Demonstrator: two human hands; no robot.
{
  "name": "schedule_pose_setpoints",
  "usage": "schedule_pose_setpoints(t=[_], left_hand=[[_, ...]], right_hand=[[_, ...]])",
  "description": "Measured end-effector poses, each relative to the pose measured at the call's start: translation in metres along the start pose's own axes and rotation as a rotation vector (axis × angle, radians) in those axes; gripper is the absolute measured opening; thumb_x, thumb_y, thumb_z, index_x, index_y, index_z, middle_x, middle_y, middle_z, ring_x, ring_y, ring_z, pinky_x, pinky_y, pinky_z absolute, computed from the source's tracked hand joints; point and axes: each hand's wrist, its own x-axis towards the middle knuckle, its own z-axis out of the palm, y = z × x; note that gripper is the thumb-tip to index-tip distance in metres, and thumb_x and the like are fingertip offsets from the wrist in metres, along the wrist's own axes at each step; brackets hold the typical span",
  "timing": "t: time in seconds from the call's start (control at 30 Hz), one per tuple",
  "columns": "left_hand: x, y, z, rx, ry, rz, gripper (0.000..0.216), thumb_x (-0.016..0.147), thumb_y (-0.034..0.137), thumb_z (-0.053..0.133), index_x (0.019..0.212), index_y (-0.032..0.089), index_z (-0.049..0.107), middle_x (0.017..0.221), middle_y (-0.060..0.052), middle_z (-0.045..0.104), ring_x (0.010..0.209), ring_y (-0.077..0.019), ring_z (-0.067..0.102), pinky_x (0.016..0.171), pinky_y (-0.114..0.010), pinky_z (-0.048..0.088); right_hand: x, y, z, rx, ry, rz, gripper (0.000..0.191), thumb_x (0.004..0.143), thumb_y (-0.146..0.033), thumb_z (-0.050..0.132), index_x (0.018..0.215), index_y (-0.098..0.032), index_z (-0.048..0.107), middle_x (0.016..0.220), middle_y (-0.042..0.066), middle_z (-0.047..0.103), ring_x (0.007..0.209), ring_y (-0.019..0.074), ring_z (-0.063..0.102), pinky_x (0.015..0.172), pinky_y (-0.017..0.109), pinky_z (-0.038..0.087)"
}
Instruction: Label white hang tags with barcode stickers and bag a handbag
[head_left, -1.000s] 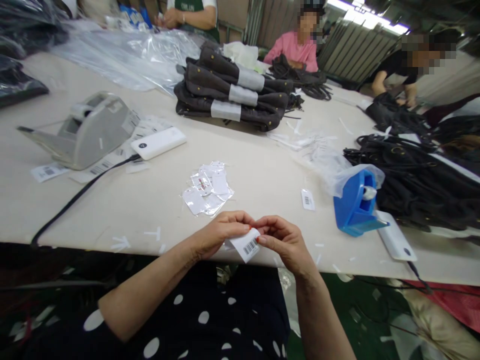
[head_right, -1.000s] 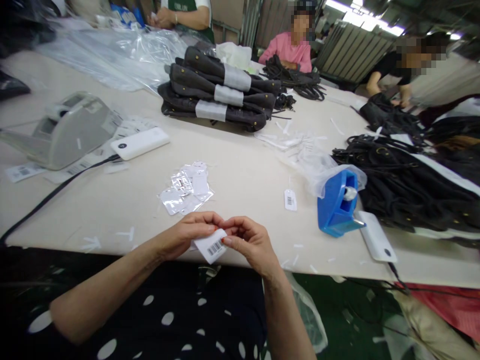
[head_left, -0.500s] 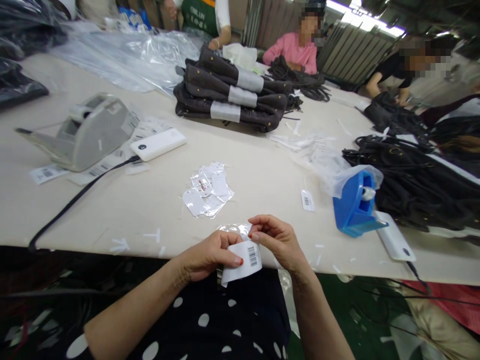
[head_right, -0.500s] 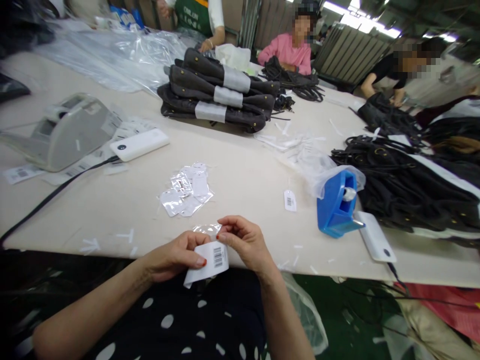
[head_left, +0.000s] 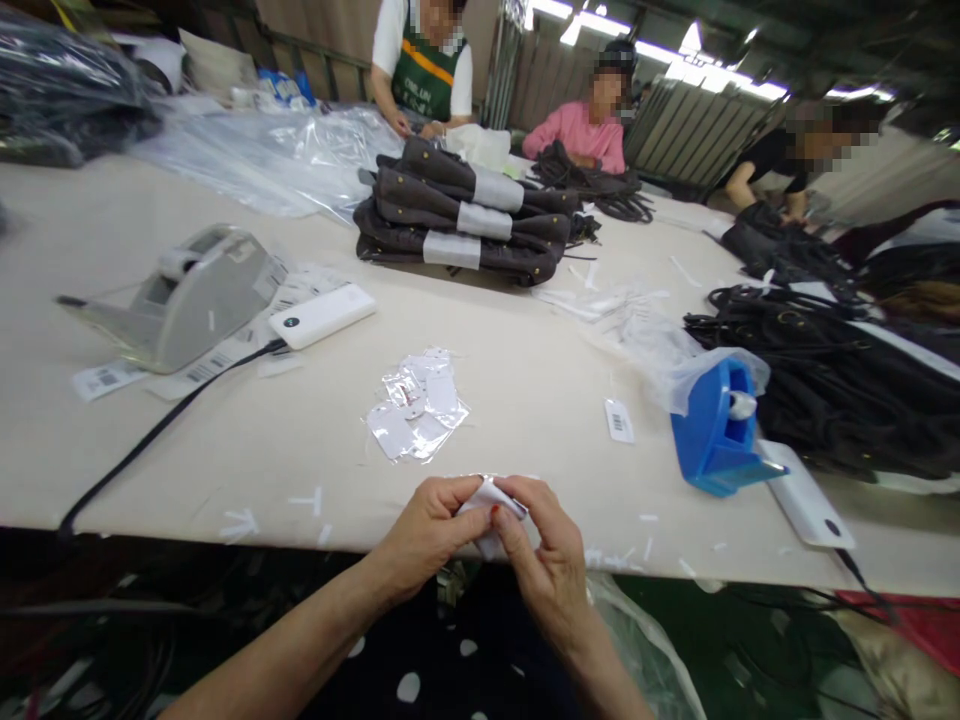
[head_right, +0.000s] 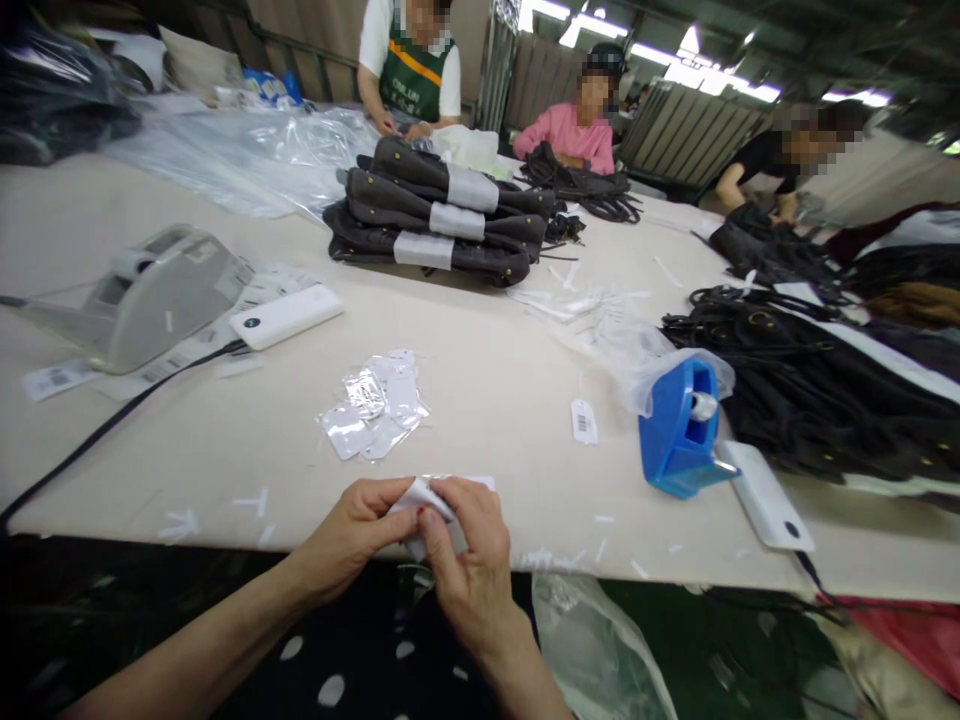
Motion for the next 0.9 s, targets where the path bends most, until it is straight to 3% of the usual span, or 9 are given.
schedule_pose_setpoints(t=[0.13,0.33,0.5,0.67,0.8,0.9], left_hand=[[-0.001,-0.001,0.002,0.163,0.019,0.057,0.019,0.076,0.029,0.054,0.074,0.012,0.061,0.067,0.000,0.053,0.064,-0.0106,0.044,0.060,-0.021,0.037],[-0.001,-0.005,0.005,0.329,0.046,0.117,0.018,0.079,0.028,0.050,0.072,0.014,0.057,0.064,0.002,0.047,0.061,-0.0093,0.041,0.057,-0.019,0.035],[-0.001,-0.006,0.006,0.350,0.036,0.106,0.021,0.080,0.032,0.049,0.075,0.014,0.060,0.066,0.001,0.050,0.063,-0.0108,0.044,0.057,-0.020,0.036],[0.000,-0.002,0.009,0.395,0.030,0.084,0.021,0.079,0.031,0.049,0.070,0.014,0.058,0.065,0.000,0.049,0.062,-0.0112,0.043,0.058,-0.020,0.036],[0.001,0.001,0.010,0.440,0.041,0.089,0.020,0.078,0.030,0.048,0.068,0.014,0.056,0.066,0.000,0.049,0.064,-0.0118,0.043,0.060,-0.021,0.035],[0.002,0.004,0.007,0.392,-0.020,0.064,0.019,0.078,0.029,0.048,0.069,0.014,0.056,0.064,0.001,0.046,0.061,-0.0106,0.041,0.056,-0.020,0.033]], right_hand=[[-0.008,0.002,0.011,0.116,0.034,0.134,0.018,0.085,-0.024,0.049,0.100,-0.023,0.059,0.097,0.004,0.061,0.091,0.0168,0.056,0.079,0.029,0.044],[-0.012,0.006,0.011,0.178,0.057,0.174,0.018,0.087,-0.025,0.047,0.097,-0.023,0.062,0.094,0.003,0.062,0.088,0.0159,0.057,0.078,0.027,0.044],[-0.013,0.008,0.011,0.200,0.053,0.207,0.019,0.088,-0.028,0.045,0.095,-0.023,0.062,0.092,0.003,0.061,0.086,0.0154,0.056,0.077,0.027,0.043],[-0.012,0.007,0.011,0.211,0.085,0.286,0.025,0.088,-0.035,0.044,0.076,-0.019,0.059,0.077,0.002,0.058,0.073,0.0142,0.053,0.066,0.024,0.041],[-0.011,0.010,0.012,0.296,0.092,0.375,0.027,0.086,-0.039,0.046,0.074,-0.018,0.058,0.071,0.000,0.054,0.068,0.0130,0.049,0.063,0.023,0.039],[-0.009,0.021,0.011,0.426,0.209,0.467,0.029,0.083,-0.042,0.050,0.069,-0.018,0.056,0.063,-0.002,0.051,0.061,0.0115,0.046,0.056,0.023,0.037]])
